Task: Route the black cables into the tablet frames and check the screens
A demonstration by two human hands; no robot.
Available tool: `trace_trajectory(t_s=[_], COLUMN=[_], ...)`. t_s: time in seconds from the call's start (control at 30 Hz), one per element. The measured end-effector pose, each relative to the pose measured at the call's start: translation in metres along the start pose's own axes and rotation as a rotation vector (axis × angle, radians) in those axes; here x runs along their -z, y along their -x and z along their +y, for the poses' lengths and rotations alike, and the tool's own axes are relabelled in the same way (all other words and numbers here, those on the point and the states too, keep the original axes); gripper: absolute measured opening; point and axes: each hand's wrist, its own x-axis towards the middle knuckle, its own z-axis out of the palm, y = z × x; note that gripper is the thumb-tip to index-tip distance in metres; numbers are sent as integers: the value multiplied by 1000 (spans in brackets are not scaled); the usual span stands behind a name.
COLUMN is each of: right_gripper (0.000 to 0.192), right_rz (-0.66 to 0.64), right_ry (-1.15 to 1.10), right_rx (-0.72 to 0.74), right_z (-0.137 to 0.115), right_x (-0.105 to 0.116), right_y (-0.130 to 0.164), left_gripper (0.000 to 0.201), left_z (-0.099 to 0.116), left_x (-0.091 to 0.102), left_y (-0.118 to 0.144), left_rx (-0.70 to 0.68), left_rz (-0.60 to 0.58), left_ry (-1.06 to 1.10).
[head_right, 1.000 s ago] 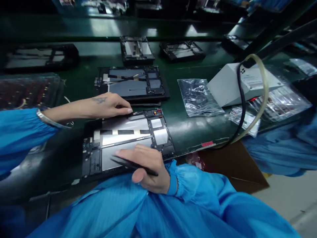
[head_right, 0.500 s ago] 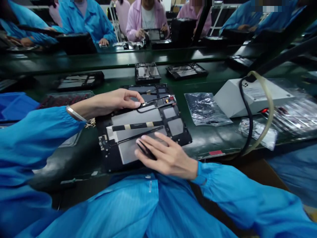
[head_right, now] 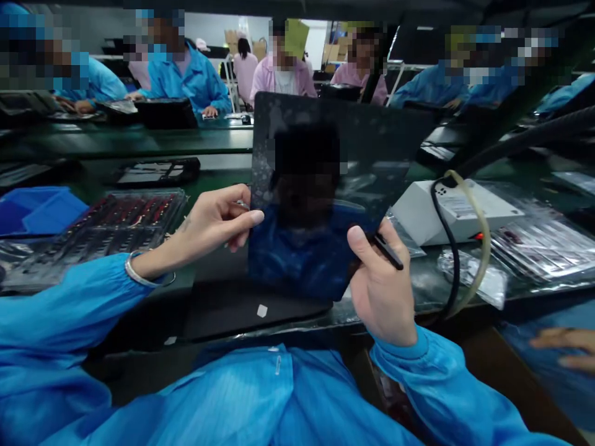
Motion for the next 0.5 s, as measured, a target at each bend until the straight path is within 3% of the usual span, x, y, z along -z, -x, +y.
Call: trace_trajectory(t_s=[0.23,0.37,0.5], right_gripper=[24,23,26], right_rz=[-161,-373,-478], right_ry=[0,81,137], right_rx=[-347,-311,-223], right_z=[-6,9,22], right_x=[4,11,16], right_y=[6,-1,-9], left_gripper=[41,39,39], left_z=[-5,-14,-21], left_x=[-8,-6,-5], left_y=[1,1,-1], left_rx=[125,270,364], left_rz=[60,62,70], left_ry=[153,258,299])
